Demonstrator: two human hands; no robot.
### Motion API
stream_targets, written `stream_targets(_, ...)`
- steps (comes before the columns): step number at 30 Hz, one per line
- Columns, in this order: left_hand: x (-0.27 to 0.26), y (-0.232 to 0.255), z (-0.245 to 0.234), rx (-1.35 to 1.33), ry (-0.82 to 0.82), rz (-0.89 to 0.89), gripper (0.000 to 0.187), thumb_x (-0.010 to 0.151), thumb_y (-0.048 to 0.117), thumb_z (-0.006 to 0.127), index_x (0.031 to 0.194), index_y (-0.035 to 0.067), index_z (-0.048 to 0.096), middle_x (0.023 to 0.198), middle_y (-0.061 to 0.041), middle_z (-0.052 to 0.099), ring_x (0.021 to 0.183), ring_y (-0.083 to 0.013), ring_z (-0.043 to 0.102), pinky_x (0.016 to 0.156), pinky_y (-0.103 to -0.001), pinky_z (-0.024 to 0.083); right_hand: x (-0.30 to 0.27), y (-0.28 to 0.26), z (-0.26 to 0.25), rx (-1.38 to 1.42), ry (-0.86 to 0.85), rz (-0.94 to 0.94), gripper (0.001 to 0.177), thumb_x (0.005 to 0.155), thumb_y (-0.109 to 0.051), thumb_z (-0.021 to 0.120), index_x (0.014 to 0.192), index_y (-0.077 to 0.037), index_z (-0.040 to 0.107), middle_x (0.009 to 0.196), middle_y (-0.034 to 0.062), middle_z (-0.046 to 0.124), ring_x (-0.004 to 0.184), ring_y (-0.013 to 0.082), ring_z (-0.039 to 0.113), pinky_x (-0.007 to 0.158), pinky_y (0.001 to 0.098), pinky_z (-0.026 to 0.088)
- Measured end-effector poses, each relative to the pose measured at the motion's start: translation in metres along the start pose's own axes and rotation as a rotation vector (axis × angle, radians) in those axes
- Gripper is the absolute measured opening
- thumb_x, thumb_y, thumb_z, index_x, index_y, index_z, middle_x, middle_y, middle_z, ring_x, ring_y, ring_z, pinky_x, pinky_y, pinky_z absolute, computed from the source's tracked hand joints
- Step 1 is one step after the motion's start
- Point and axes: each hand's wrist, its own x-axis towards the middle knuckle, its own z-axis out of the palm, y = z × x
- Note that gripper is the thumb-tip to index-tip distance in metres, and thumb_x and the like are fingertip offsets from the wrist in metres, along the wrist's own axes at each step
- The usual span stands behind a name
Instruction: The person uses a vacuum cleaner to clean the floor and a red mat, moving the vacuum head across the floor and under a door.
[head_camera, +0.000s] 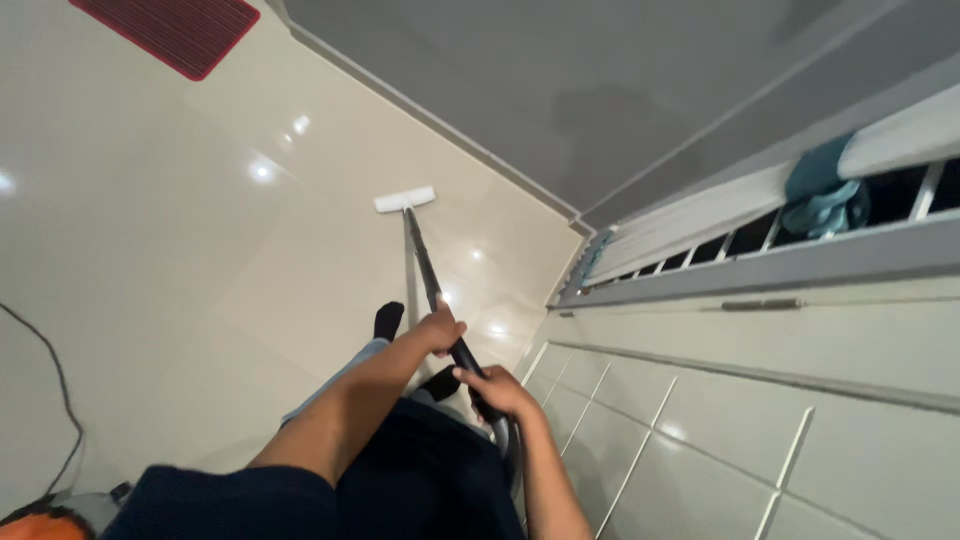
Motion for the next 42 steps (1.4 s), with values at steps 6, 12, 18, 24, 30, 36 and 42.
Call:
stream_targets(6, -0.067, 0.025, 0.033, -0.057, -0.010, 0.042, 0.102, 0.098, 0.031, 0.056, 0.154, -0.008, -0.019, 0.087, -0.024, 0.072, 0.059, -0.0294, 0.072, 0.055, -0.037, 0.062, -0.067, -0.003, -0.017, -0.054, -0.029, 0.048, 0.060, 0.088, -0.055, 0.074, 0.070, 0.000, 0.062, 0.055, 0.0092, 0.061, 0.043, 0.0197, 0.062, 0.044, 0.0323, 0.051)
stream_targets(12, -0.059, 0.029, 0.035, 0.018, -0.023, 0.122, 0.098, 0.099, 0.034, 0.055, 0.156, -0.011, -0.011, 0.083, -0.024, 0.074, 0.062, -0.0301, 0.073, 0.058, -0.037, 0.061, -0.079, -0.009, -0.019, 0.087, 0.001, 0.111, 0.056, 0.087, -0.052, 0.074, 0.070, 0.000, 0.061, 0.057, 0.0082, 0.061, 0.044, 0.0202, 0.063, 0.044, 0.0352, 0.055)
stream_targets(18, 0.003, 0.007, -0.008, 0.001, 0.045, 0.009, 0.095, 0.097, 0.030, 0.054, 0.161, 0.002, -0.009, 0.091, -0.026, 0.074, 0.070, -0.0355, 0.075, 0.064, -0.042, 0.064, -0.014, -0.026, 0.008, 0.112, 0.008, 0.005, 0.052, 0.092, -0.049, 0.071, 0.071, -0.004, 0.055, 0.055, 0.0087, 0.057, 0.042, 0.0209, 0.060, 0.042, 0.0359, 0.051)
stream_targets(24, -0.016, -0.017, 0.046, 0.085, 0.145, 0.224, 0.105, 0.094, 0.035, 0.066, 0.155, -0.009, -0.008, 0.106, -0.036, 0.068, 0.096, -0.0461, 0.070, 0.085, -0.047, 0.057, -0.066, -0.009, -0.003, 0.059, -0.110, 0.050, 0.056, 0.093, -0.052, 0.068, 0.072, -0.001, 0.060, 0.057, 0.0129, 0.065, 0.044, 0.0227, 0.066, 0.045, 0.0348, 0.055)
stream_targets(30, -0.036, -0.009, 0.037, 0.064, 0.040, 0.171, 0.102, 0.093, 0.036, 0.062, 0.158, -0.007, -0.004, 0.106, -0.033, 0.070, 0.095, -0.0420, 0.072, 0.086, -0.045, 0.059, -0.070, -0.011, 0.015, 0.171, -0.041, 0.058, 0.059, 0.092, -0.055, 0.067, 0.072, 0.000, 0.060, 0.055, 0.0123, 0.063, 0.043, 0.0228, 0.064, 0.044, 0.0356, 0.054)
stream_targets(36, 0.037, -0.007, -0.031, 0.111, 0.069, 0.204, 0.103, 0.093, 0.035, 0.063, 0.159, -0.003, -0.006, 0.106, -0.034, 0.069, 0.091, -0.0430, 0.073, 0.080, -0.046, 0.060, 0.014, -0.033, 0.046, 0.082, 0.170, -0.095, 0.062, 0.094, -0.060, 0.064, 0.074, -0.002, 0.058, 0.056, 0.0075, 0.060, 0.045, 0.0208, 0.064, 0.047, 0.0332, 0.052)
stream_targets(42, -0.014, -0.029, -0.044, -0.016, 0.040, 0.178, 0.101, 0.089, 0.032, 0.063, 0.161, 0.003, -0.003, 0.103, -0.032, 0.069, 0.087, -0.0417, 0.074, 0.075, -0.046, 0.062, -0.011, -0.043, 0.070, -0.091, 0.139, 0.023, 0.070, 0.092, -0.063, 0.062, 0.069, 0.003, 0.062, 0.053, 0.0095, 0.063, 0.044, 0.0191, 0.066, 0.048, 0.0322, 0.054)
